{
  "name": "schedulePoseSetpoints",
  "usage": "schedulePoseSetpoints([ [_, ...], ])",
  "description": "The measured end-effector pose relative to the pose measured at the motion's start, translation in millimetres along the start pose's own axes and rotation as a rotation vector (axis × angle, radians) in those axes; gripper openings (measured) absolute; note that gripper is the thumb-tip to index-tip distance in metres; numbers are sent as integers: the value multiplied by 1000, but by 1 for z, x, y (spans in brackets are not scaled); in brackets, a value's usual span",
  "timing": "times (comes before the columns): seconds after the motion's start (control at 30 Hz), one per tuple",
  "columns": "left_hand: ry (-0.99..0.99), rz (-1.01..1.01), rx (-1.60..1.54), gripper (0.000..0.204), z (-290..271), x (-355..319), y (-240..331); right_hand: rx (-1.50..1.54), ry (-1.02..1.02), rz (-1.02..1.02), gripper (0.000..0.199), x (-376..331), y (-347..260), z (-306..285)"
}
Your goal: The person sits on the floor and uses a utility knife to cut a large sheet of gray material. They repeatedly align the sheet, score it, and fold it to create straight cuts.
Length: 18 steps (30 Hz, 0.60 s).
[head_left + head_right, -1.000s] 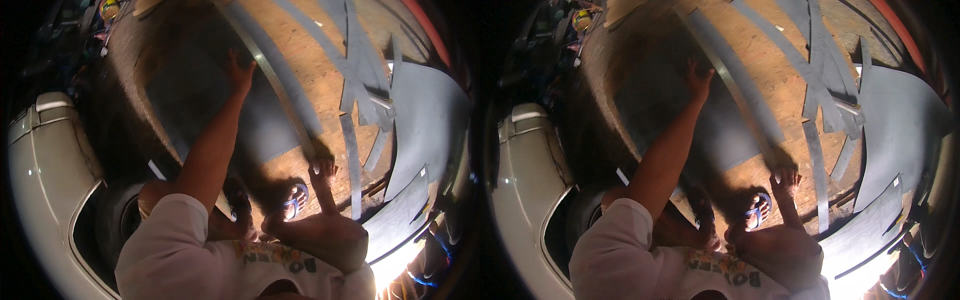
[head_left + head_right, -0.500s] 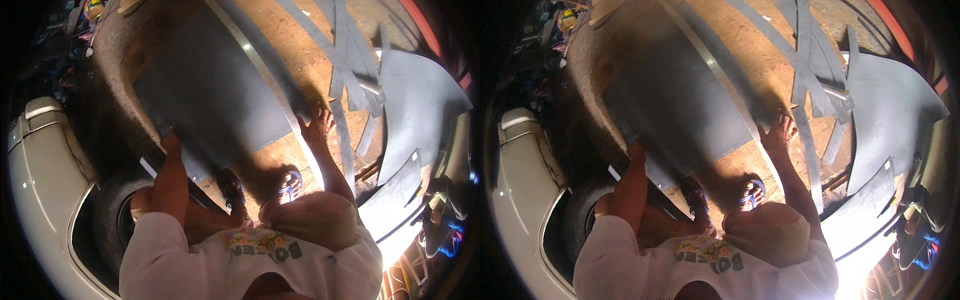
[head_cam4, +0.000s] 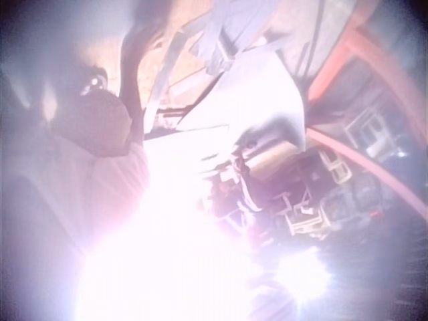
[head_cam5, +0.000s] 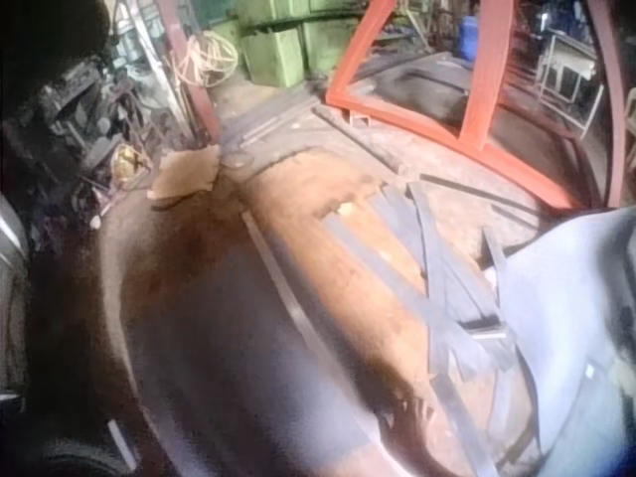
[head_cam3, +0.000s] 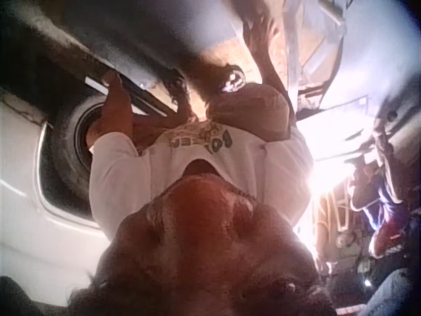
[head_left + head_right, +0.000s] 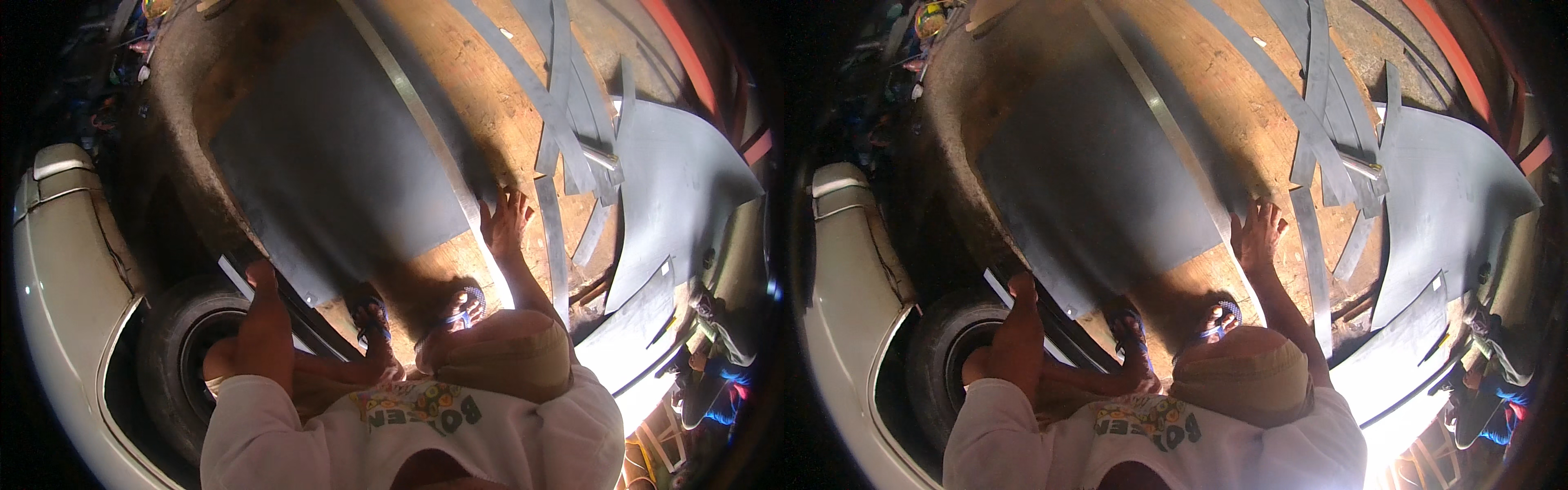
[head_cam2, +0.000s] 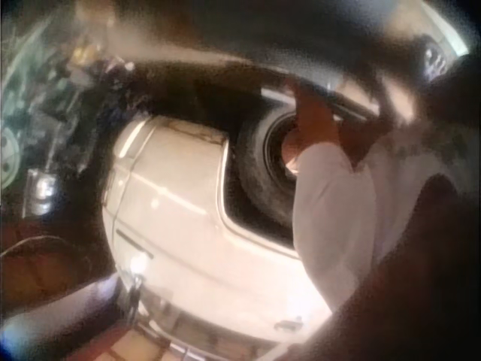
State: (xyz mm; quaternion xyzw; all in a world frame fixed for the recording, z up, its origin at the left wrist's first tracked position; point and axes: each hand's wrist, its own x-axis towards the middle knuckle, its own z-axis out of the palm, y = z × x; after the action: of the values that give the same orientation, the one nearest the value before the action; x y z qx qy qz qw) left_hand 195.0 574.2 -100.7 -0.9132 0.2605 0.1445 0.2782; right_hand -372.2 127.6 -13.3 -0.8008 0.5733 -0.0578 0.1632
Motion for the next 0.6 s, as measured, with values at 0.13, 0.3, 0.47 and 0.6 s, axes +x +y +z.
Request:
schedulePoseSetpoints([
  [0.13,208,-180,-781,55,-12,19,-4,79,77,-56,57,0,-4,19],
  [0.3,11,-362,-549,58,-46,-4,90,25,17,46,55,-13,12,19],
  [0.47,33,-211,-2,54,-66,-29,74,243,103,-3,41,-23,-7,5],
  [0.6,-208,154,569,52,-96,-29,52,408,186,-129,26,-56,-5,9],
])
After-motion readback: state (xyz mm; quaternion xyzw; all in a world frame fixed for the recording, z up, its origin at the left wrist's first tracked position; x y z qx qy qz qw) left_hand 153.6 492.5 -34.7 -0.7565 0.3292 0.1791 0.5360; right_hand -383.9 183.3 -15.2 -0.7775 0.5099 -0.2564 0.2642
